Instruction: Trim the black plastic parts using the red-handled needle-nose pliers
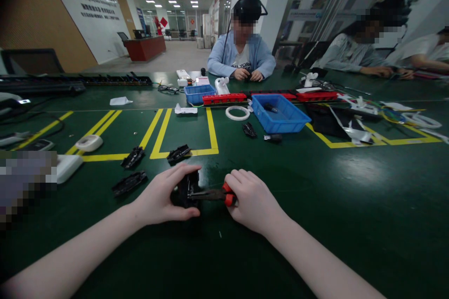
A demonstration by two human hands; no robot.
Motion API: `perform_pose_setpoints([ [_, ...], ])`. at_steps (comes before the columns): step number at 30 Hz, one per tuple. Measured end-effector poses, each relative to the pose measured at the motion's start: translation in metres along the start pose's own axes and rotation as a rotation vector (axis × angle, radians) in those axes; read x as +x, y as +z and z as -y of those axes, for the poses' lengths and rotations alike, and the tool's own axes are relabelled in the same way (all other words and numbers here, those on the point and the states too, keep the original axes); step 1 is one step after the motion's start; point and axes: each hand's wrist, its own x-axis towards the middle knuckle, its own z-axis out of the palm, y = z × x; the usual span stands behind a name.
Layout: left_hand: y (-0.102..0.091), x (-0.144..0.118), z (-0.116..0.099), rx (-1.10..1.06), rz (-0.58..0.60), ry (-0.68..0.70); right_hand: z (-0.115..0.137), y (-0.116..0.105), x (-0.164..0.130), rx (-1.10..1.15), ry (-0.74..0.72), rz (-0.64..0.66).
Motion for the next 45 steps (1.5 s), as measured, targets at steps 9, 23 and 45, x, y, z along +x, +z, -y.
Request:
perform_pose_setpoints([
  [9, 0.001, 0.001, 0.006, 0.000, 0.095, 0.010, 0.000, 0.001, -0.001, -0.003, -0.007, 0.001],
  [23, -0.001, 0.001, -0.001, -0.005, 0.071, -0.069, -0.001, 0.001, 0.000, -0.014, 0.014, -0.003],
  [45, -0.003, 0.001, -0.005, -0.058, 0.074, -0.100, -0.003, 0.001, -0.001, -0.070, -0.001, -0.051],
])
